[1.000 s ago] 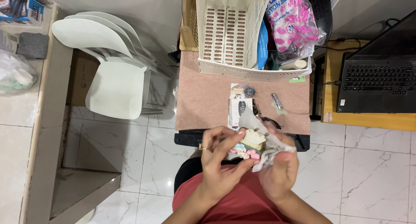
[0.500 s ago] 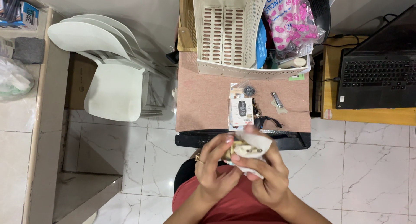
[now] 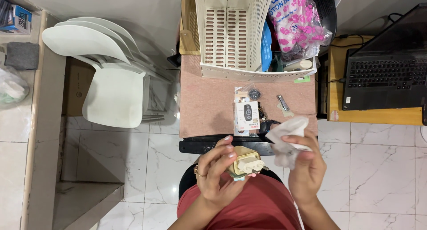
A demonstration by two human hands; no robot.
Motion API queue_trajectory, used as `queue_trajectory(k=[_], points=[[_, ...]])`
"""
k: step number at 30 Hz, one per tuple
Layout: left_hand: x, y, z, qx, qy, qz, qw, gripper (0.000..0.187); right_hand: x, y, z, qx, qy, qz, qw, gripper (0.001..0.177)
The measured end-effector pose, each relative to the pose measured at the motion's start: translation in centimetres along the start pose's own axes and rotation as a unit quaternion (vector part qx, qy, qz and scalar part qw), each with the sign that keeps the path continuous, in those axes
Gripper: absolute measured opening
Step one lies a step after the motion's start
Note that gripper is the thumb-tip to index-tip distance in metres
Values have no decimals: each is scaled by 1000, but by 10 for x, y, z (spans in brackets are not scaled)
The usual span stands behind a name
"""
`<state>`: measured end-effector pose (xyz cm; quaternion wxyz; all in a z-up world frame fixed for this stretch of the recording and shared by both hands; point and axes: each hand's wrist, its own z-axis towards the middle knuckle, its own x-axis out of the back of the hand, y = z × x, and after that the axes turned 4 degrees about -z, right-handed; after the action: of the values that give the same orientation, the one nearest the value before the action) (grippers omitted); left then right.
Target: Clean various small household objects and containers with a cloth.
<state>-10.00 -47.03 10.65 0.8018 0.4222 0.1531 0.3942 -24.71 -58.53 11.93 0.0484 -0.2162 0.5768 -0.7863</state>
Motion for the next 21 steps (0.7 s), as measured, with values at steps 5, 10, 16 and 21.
queue_trajectory(k=[5, 10, 16, 21], points=[[-2, -1, 2, 2, -2, -11, 1000, 66, -3, -35, 10, 20, -2, 204, 979, 44], [-3, -4, 0, 4, -7, -5, 1000, 62, 12, 6, -27, 215, -9, 21, 976, 22], [-5, -1, -1, 16, -14, -14, 1000, 56, 8, -7, -8, 395, -150, -184, 888, 33], [-3, 7, 11, 18, -21, -36, 999, 59, 15, -15, -5, 361, -176, -175, 899, 30]])
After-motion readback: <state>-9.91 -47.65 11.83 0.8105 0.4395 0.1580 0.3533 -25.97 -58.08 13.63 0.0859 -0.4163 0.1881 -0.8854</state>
